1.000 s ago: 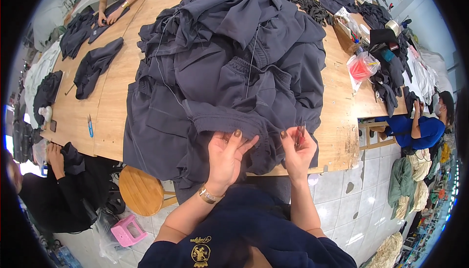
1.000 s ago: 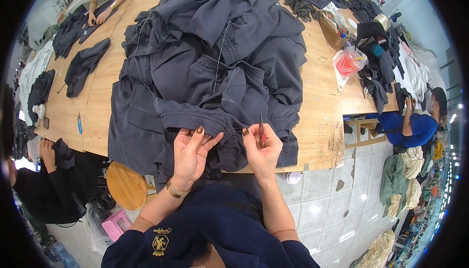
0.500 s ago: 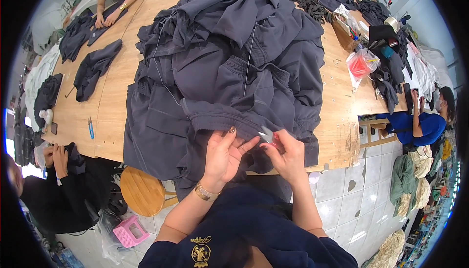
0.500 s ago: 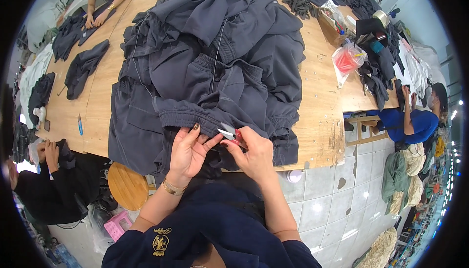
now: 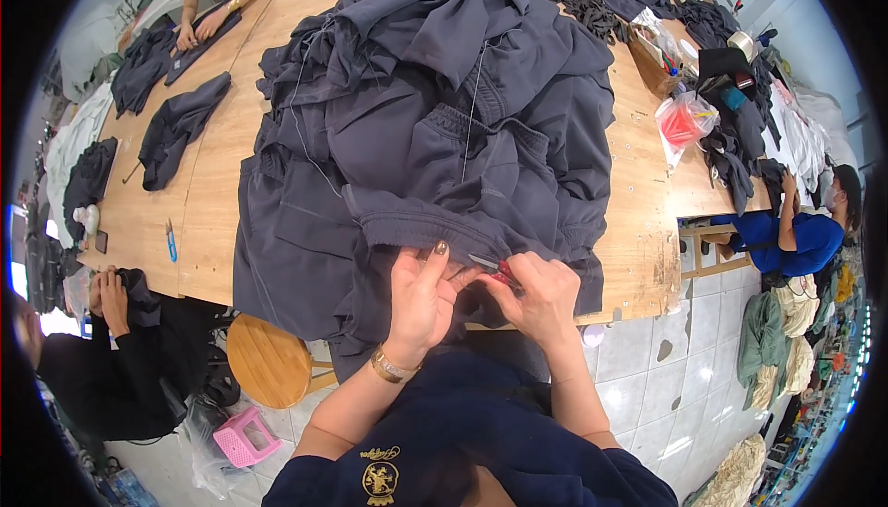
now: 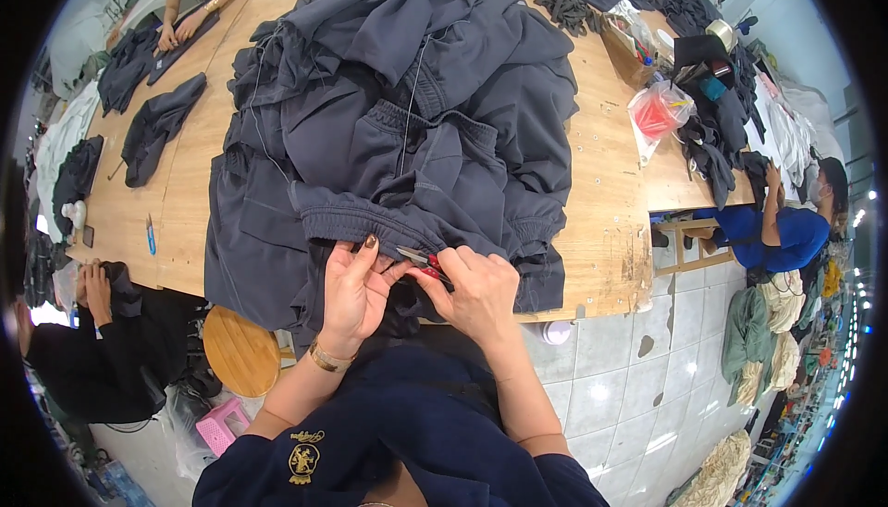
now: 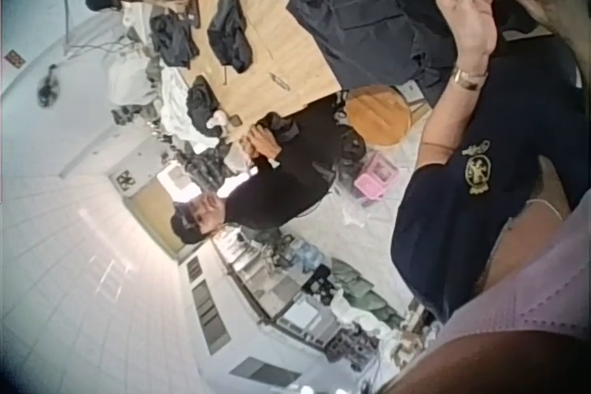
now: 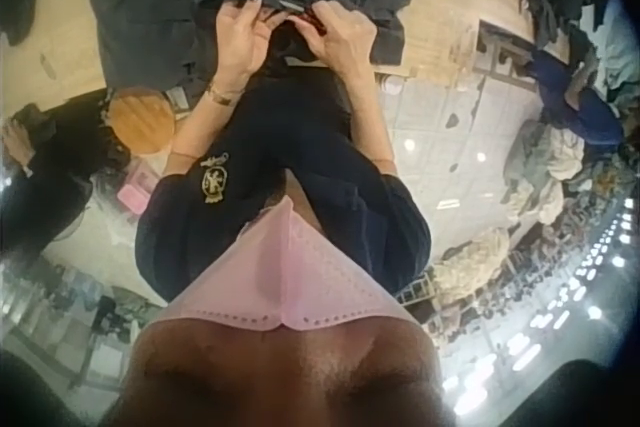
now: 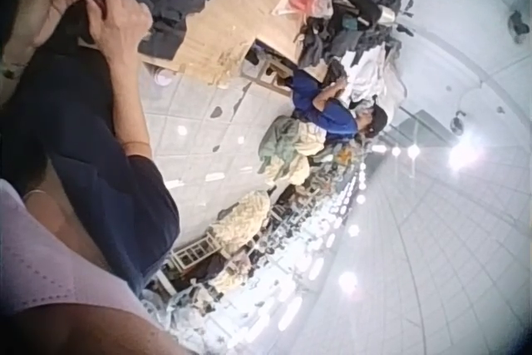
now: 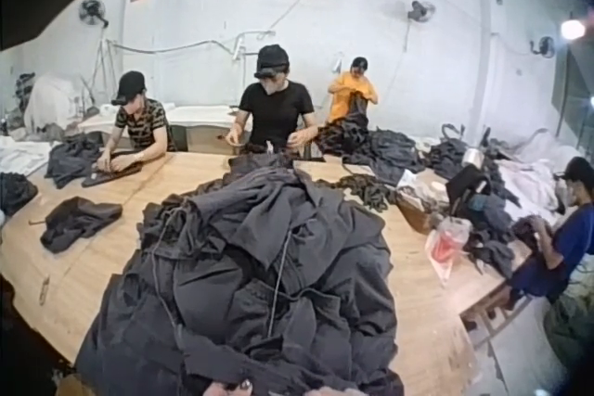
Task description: Remove loose threads and sort finished garments in a textile workshop.
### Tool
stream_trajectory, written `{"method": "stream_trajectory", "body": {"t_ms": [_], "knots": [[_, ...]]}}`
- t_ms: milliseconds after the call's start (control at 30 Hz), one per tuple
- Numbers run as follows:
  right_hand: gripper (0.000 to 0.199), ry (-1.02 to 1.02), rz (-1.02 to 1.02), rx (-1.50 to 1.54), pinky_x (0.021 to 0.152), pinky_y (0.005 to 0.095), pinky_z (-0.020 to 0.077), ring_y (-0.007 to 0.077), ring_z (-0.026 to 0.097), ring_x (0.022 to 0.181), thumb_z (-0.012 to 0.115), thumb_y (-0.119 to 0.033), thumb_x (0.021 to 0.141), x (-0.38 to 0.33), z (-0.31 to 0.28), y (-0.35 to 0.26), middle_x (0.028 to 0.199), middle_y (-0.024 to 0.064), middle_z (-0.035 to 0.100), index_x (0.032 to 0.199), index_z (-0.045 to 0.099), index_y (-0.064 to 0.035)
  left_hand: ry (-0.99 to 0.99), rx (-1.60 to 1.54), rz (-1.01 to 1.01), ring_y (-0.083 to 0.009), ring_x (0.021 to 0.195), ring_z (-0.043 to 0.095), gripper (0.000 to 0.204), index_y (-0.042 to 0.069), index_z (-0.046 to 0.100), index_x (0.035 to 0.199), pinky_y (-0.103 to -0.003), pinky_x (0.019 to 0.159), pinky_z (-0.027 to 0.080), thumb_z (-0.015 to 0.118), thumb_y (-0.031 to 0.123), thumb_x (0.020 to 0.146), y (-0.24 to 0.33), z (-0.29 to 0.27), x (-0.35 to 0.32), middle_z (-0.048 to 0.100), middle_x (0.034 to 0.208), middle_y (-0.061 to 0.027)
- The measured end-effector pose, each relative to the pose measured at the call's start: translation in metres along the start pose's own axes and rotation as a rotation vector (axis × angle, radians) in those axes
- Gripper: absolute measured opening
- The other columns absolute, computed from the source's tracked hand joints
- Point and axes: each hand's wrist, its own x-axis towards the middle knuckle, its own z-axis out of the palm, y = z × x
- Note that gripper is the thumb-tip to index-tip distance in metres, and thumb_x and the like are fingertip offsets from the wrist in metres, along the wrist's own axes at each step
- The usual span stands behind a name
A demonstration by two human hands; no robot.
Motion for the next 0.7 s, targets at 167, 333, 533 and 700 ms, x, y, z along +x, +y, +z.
{"method": "stream_trajectory", "body": {"t_ms": [167,333,533,700], "knots": [[0.035,0.05,-0.032,0.003,0.046,0.0291,0.0318,0.0183,0.045,0.045,0.072,-0.038,0.073,-0.0011,0.006,0.0019,0.056,0.0009,0.046,0.064,0.05,-0.0116,-0.013,0.02,0.015,-0.0235,0.104,0.059,0.025,0.004,0.041,0.12,-0.04,0.085,0.053,0.043,0.007,0.095,-0.0013,-0.0008,-0.0009,0.055,0.114,-0.0116],[0.036,0.035,-0.029,-0.006,0.046,0.0291,0.0315,0.0182,0.044,0.045,0.072,-0.038,0.072,-0.004,0.0045,0.004,0.056,0.0009,0.046,0.063,0.049,-0.0118,-0.001,0.014,0.024,-0.0248,0.104,0.059,0.025,0.003,0.041,0.119,-0.04,0.086,0.053,0.043,0.006,0.095,0.0002,0.0022,0.0,0.055,0.115,-0.0131],[0.037,0.018,-0.035,0.011,0.046,0.0283,0.0309,0.0177,0.044,0.045,0.073,-0.038,0.072,-0.004,0.0032,0.0017,0.055,0.0006,0.046,0.061,0.048,-0.012,-0.03,0.018,0.011,-0.0266,0.104,0.059,0.024,0.001,0.04,0.119,-0.043,0.088,0.052,0.042,0.005,0.095,0.0006,0.0011,0.0011,0.054,0.115,-0.0156],[0.038,0.023,-0.022,0.027,0.046,0.0294,0.0305,0.0192,0.044,0.045,0.073,-0.038,0.072,-0.0045,0.0074,0.0018,0.055,0.0006,0.045,0.061,0.048,-0.0121,0.003,0.012,0.038,-0.0296,0.098,0.062,0.019,0.0,0.043,0.113,-0.043,0.086,0.053,0.04,0.007,0.096,-0.0009,0.0053,-0.0012,0.058,0.109,-0.0169]]}}
